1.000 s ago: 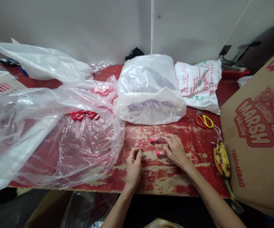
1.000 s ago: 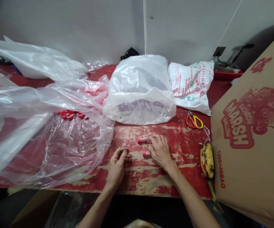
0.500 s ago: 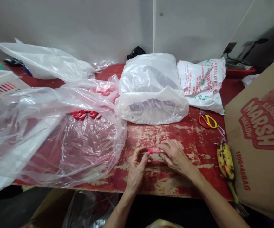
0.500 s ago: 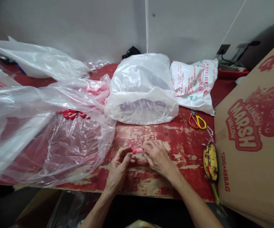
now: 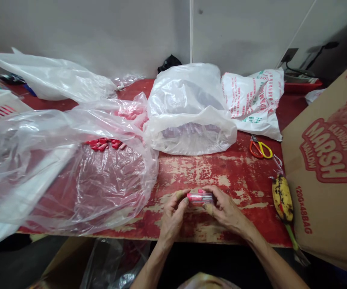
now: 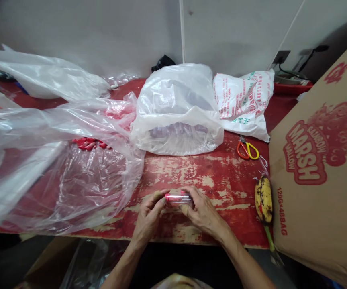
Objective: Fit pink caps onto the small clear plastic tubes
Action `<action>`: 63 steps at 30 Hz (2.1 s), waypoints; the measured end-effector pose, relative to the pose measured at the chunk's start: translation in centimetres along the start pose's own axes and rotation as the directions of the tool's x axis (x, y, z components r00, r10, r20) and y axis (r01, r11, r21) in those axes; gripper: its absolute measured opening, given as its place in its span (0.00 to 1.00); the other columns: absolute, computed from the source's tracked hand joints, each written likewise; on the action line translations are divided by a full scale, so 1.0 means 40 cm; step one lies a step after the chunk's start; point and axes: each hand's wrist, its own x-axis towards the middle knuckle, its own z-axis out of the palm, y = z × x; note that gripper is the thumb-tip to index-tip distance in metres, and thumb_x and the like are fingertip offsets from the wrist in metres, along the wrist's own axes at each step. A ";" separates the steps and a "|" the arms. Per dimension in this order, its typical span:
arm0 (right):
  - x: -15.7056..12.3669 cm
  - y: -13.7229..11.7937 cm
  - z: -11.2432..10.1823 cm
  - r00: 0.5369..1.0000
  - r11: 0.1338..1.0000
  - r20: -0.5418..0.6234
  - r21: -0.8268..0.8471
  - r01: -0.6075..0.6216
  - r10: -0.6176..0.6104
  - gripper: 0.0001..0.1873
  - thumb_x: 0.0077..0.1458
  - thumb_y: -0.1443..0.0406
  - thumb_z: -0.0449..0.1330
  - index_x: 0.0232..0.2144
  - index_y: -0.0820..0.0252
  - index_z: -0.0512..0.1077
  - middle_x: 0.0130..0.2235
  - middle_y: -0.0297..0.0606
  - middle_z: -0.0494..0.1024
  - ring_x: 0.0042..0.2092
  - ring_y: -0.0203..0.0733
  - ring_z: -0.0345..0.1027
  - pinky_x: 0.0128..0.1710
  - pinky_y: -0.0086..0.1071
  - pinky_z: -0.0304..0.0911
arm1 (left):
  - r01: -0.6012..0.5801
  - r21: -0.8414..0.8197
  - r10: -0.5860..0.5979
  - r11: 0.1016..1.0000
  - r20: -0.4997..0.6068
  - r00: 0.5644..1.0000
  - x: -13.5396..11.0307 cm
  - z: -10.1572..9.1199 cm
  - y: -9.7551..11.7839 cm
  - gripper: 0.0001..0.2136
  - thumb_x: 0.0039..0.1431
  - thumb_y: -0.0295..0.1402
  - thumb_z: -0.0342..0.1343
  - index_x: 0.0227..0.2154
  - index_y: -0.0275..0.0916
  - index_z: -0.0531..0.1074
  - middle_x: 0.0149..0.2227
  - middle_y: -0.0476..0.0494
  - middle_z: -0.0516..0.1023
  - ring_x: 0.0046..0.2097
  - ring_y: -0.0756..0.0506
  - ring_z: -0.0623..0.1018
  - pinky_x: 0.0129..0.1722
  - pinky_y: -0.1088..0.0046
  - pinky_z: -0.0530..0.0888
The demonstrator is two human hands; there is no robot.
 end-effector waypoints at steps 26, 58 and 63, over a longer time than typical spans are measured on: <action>-0.038 -0.004 -0.001 0.997 0.995 -0.028 -0.064 -0.076 0.074 0.15 0.60 0.59 0.47 0.38 0.58 0.71 0.34 0.38 0.75 0.32 0.40 0.67 0.32 0.31 0.60 | 0.002 -0.096 0.003 0.995 0.051 0.999 -0.023 0.005 -0.037 0.14 0.55 0.41 0.55 0.42 0.41 0.73 0.40 0.43 0.76 0.37 0.45 0.74 0.38 0.72 0.71; -0.054 -0.009 0.003 0.997 0.995 -0.041 -0.070 -0.069 0.066 0.15 0.61 0.58 0.46 0.39 0.57 0.70 0.33 0.37 0.75 0.34 0.42 0.68 0.35 0.33 0.61 | 0.070 -0.189 -0.052 0.979 0.097 0.994 -0.035 0.011 -0.043 0.13 0.55 0.41 0.55 0.42 0.41 0.71 0.31 0.49 0.73 0.31 0.50 0.71 0.34 0.75 0.70; -0.057 -0.005 0.004 0.999 0.996 -0.045 -0.081 -0.030 0.026 0.17 0.58 0.59 0.50 0.48 0.58 0.65 0.37 0.38 0.75 0.33 0.41 0.67 0.35 0.33 0.61 | 0.087 -0.202 -0.069 0.976 0.095 0.993 -0.038 0.009 -0.049 0.14 0.56 0.41 0.55 0.43 0.41 0.70 0.30 0.50 0.72 0.30 0.51 0.70 0.33 0.76 0.69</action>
